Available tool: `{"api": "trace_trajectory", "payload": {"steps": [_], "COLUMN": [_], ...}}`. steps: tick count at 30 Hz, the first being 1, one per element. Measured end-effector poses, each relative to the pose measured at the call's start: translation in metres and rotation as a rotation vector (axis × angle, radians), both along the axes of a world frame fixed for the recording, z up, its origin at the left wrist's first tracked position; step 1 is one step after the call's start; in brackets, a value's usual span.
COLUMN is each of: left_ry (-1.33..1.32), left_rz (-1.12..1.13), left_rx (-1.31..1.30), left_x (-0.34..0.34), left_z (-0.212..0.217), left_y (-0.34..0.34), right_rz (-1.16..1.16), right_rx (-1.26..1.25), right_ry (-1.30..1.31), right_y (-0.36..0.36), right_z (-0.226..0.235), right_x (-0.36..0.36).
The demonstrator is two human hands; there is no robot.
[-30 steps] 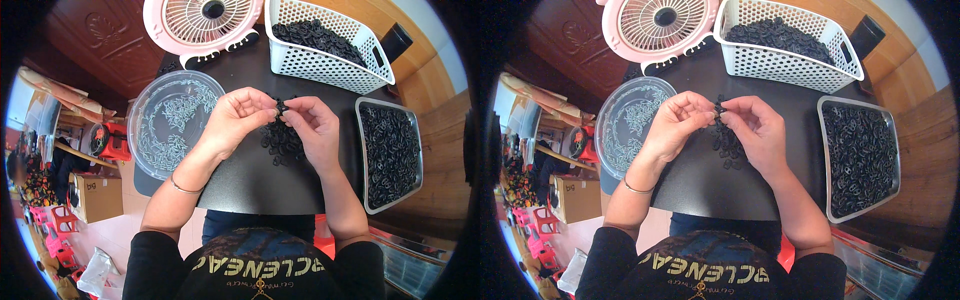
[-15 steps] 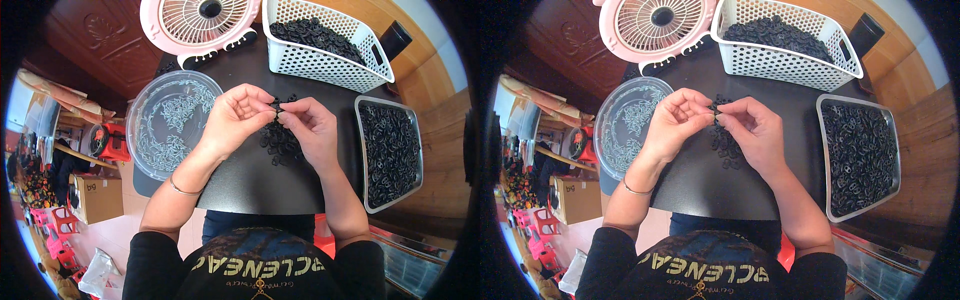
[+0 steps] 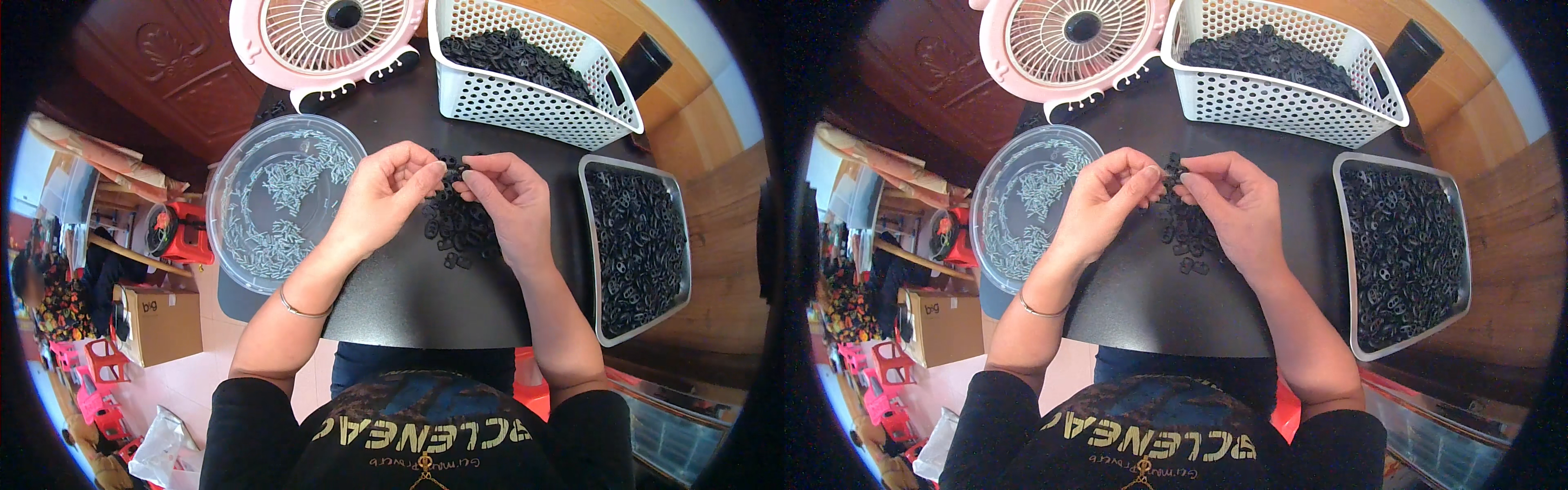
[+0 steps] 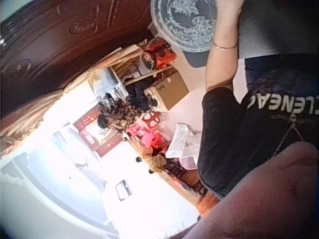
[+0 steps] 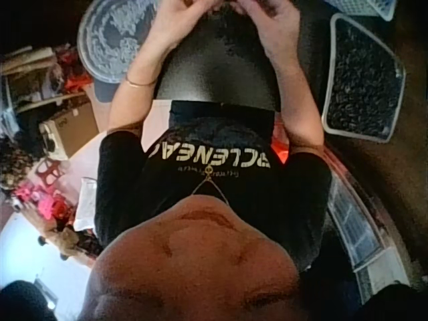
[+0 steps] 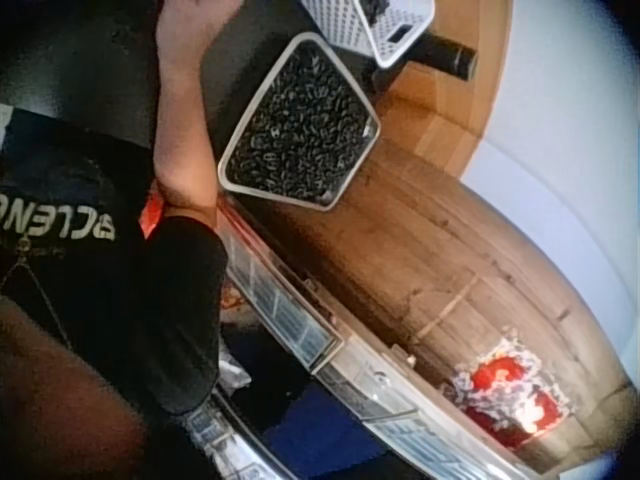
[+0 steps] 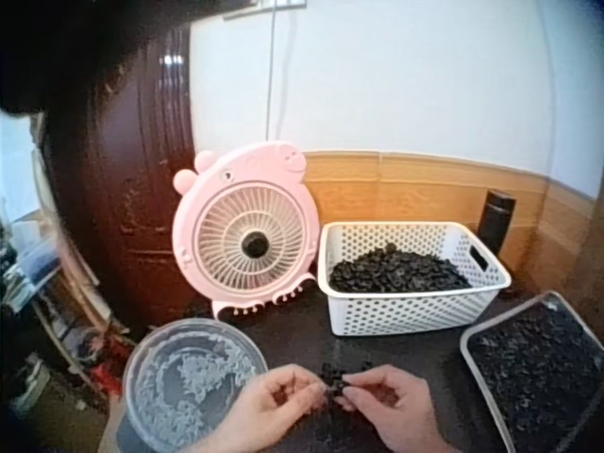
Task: The person sits at a table and repeatedly picks up small black plastic components and silver screws. They insert the screws into the plastic parts by hand and place the assembled units into a clear plastic container.
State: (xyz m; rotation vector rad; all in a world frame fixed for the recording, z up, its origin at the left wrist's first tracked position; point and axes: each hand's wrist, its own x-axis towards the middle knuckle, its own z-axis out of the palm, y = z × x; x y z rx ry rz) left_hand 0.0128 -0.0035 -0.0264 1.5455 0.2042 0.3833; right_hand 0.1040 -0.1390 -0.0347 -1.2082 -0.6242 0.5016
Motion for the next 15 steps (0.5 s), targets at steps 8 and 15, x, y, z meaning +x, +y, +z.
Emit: {"api": "trace_trajectory", "payload": {"steps": [8, 15], "left_ry": [0.086, 0.019], "left_rz": [-0.023, 0.021], "left_rx": [0.045, 0.032], "left_x": [-0.001, 0.0016], "left_z": [0.0037, -0.0033], "left_y": [-0.0029, -0.005], "right_rz": [0.025, 0.013], "right_rx": [-0.022, -0.055], "right_ry": [-0.021, -0.039], "right_y": [-0.0011, -0.0004], "right_z": [-0.0004, -0.0016], "right_x": [-0.0016, -0.0022]}}
